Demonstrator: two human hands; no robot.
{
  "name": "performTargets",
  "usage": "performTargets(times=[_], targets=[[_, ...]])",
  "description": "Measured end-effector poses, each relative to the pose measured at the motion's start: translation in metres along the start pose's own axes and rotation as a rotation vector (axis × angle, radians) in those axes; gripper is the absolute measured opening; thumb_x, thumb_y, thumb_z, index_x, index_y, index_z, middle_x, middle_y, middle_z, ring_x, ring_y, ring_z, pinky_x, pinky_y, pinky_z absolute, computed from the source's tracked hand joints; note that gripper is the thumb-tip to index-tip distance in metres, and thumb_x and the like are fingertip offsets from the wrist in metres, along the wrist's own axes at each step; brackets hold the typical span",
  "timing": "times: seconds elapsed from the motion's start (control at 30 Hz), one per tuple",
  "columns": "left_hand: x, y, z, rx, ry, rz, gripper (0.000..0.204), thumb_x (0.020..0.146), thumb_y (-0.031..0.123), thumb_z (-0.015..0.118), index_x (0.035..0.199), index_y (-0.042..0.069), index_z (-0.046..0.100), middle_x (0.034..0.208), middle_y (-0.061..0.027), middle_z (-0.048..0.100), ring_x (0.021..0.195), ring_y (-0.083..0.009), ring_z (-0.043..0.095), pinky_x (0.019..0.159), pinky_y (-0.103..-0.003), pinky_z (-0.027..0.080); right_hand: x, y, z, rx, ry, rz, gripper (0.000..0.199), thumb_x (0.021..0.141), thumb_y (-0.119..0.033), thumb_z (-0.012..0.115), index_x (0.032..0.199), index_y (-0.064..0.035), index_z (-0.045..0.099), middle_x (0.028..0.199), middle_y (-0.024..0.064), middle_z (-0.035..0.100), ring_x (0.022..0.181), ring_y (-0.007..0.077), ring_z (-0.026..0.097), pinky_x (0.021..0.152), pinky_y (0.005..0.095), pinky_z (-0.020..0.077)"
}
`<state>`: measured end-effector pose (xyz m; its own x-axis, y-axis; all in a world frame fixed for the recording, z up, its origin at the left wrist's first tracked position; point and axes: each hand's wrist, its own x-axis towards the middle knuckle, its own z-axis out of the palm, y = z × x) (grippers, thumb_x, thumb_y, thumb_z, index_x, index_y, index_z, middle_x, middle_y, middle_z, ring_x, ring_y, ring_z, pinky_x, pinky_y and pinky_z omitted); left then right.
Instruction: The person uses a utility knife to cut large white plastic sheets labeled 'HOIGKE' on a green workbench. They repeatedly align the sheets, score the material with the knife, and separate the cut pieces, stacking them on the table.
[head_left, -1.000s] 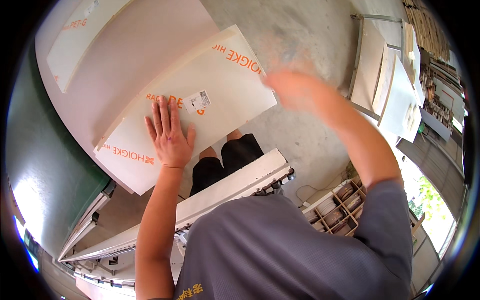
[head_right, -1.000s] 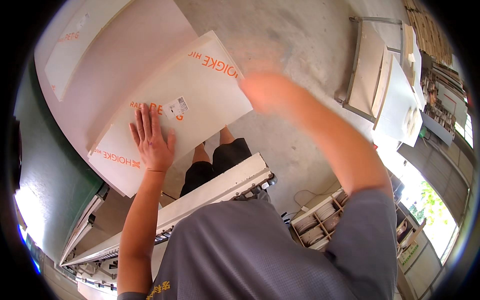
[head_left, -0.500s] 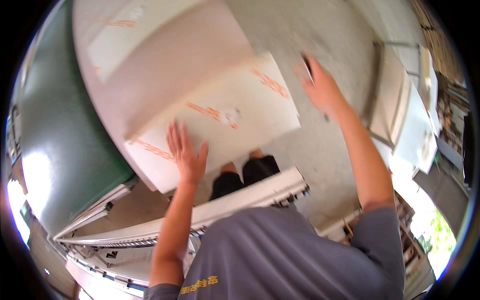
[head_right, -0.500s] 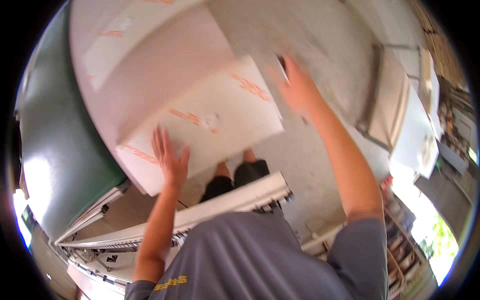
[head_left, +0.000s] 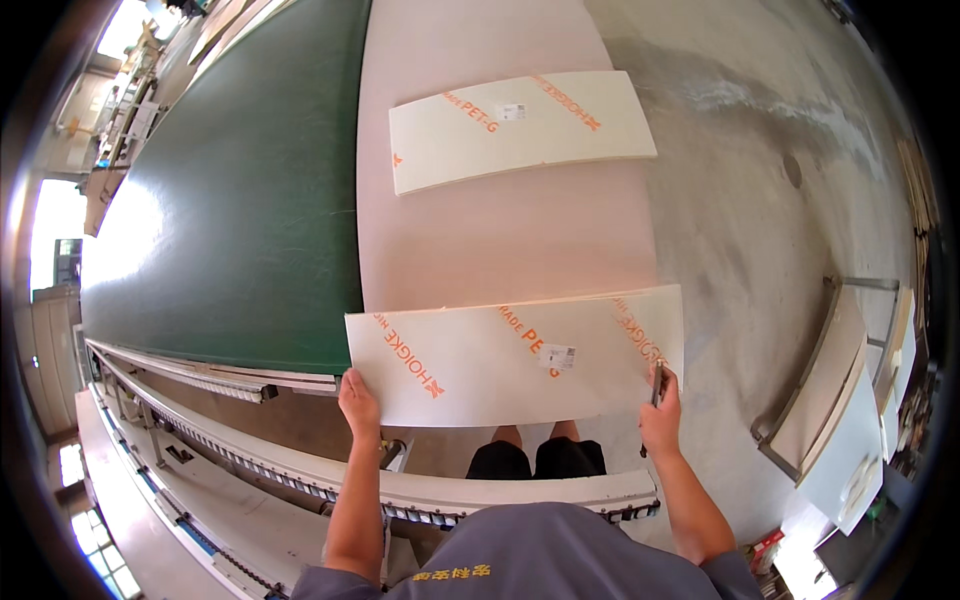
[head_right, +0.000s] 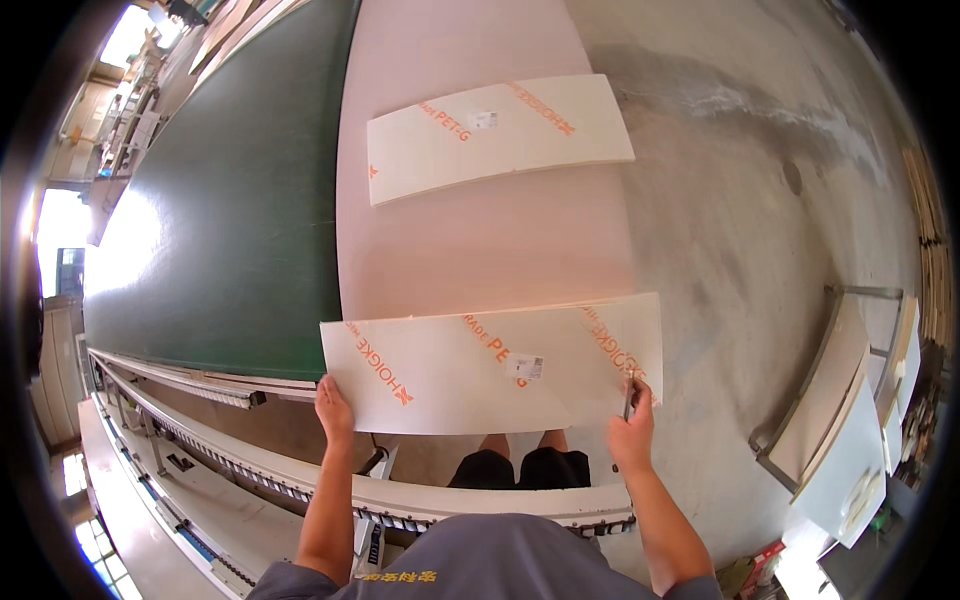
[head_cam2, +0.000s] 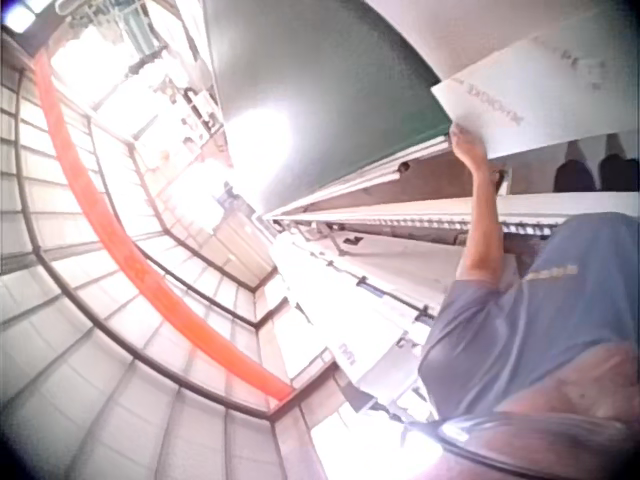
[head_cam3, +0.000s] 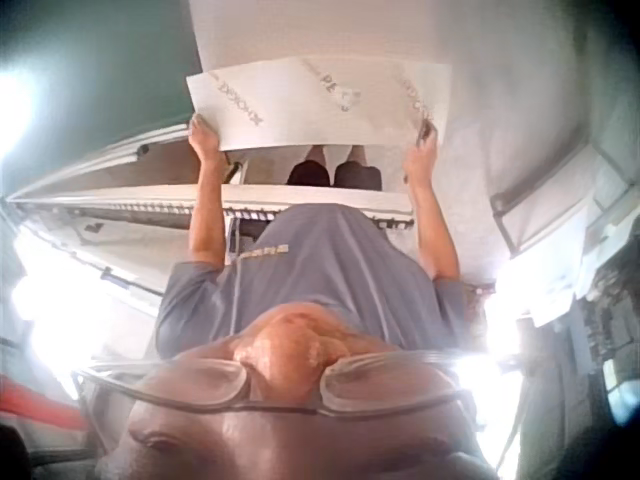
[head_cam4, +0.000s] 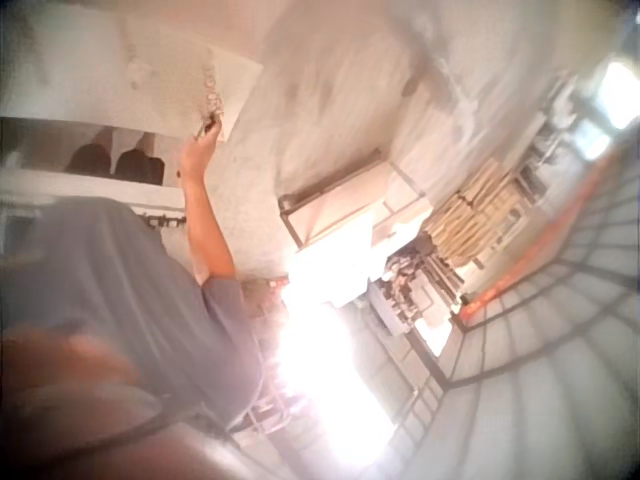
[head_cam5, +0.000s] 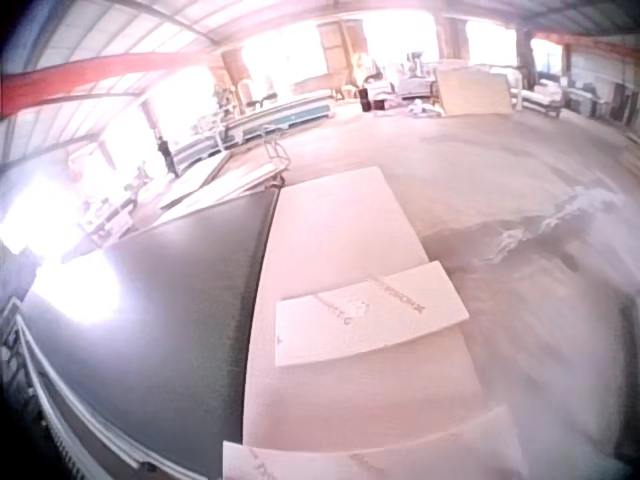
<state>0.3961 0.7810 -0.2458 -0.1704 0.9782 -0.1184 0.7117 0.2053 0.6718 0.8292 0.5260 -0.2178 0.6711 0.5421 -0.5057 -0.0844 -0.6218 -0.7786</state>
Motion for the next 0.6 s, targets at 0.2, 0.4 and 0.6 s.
performTargets(times=[0.2,0.4,0.6], targets=[[0.111,0.083,0.041,-0.231,0.065,0.103,0.050,0.111,0.034,0.036,0.103,-0.007,0.063,0.088,-0.0197,0.066,0.078,-0.0299,0.058,0.075,-0.041,0.047,0.099,-0.122,0.019,-0.111,0.088,-0.273,0.049,0.087,-0.001,0.051,0.135,0.0026,0.050,0.131,0.0186,0.061,0.127,0.0274,0.056,0.107,0.0345,0.0414],[0.242,0.189,0.145,-0.020,0.006,0.194,0.048,0.104,0.040,0.051,0.116,-0.005,0.065,0.104,-0.0262,0.070,0.100,-0.0417,0.067,0.088,-0.047,0.050,0.326,-0.218,0.028,-0.174,0.210,-0.420,0.043,0.086,-0.007,0.055,0.127,0.0022,0.055,0.117,0.0229,0.068,0.112,0.0363,0.065,0.097,0.0392,0.0483],[0.315,0.167,0.200,0.535,0.334,0.573,0.055,0.098,0.039,0.059,0.139,0.002,0.056,0.114,-0.0272,0.069,0.106,-0.0428,0.065,0.097,-0.049,0.049,0.415,-0.222,0.060,-0.230,0.163,-0.415,0.045,0.082,-0.007,0.059,0.126,-0.0001,0.056,0.118,0.0248,0.068,0.112,0.0391,0.065,0.095,0.0422,0.0495]])
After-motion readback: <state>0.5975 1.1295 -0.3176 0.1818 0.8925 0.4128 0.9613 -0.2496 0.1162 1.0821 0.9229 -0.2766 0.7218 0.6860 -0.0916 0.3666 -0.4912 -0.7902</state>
